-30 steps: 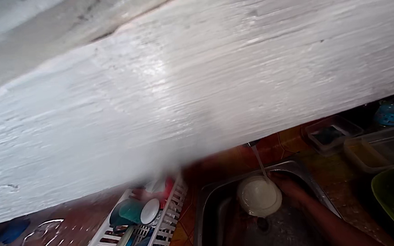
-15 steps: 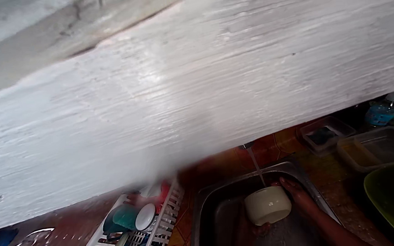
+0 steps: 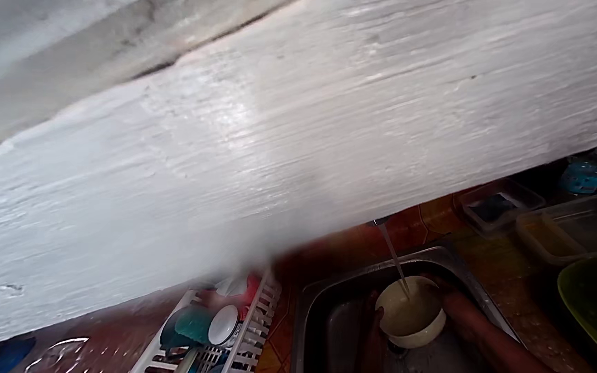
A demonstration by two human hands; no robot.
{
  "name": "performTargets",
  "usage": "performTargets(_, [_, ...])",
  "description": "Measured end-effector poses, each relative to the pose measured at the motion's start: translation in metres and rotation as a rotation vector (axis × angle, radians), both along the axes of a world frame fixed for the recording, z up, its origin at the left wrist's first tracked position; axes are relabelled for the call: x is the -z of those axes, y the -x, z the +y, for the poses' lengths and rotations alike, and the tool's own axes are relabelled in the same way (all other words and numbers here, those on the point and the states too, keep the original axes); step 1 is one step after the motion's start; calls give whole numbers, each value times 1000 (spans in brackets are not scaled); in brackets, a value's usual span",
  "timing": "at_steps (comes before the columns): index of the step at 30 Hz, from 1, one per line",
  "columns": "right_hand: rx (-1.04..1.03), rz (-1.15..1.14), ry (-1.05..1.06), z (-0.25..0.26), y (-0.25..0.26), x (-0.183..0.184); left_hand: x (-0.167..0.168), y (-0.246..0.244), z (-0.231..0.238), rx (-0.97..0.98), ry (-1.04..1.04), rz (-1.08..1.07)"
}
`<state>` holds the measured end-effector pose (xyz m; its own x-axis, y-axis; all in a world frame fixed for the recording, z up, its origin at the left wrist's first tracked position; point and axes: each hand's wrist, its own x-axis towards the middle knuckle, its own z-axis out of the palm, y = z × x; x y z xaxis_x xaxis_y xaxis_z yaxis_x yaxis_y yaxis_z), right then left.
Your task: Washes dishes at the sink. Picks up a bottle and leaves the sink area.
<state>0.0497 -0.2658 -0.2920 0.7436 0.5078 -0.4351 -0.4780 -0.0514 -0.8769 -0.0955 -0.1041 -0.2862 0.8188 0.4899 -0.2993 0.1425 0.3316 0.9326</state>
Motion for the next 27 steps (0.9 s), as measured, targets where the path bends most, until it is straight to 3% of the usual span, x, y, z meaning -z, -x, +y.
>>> performTargets(9, [-213, -515, 238, -15, -12, -26, 3, -5, -15, 150, 150, 417])
performTargets(14, [-217, -848, 1, -27, -6, -20, 11, -7, -30, 160, 229, 434])
performTargets(16, [-168, -938, -98, -28, -8, -7, 16, -6, -31, 134, 140, 399])
performTargets(18, [-95, -916, -147, -29, -13, 7, 11, -9, -31, 100, -66, 394])
performTargets(22, [-25, -662, -121, -23, -16, 19, -20, -18, -20, 97, -578, 355])
performTargets(27, [63, -223, -197, 2, -5, 27, -45, -15, -16, 86, -832, 244])
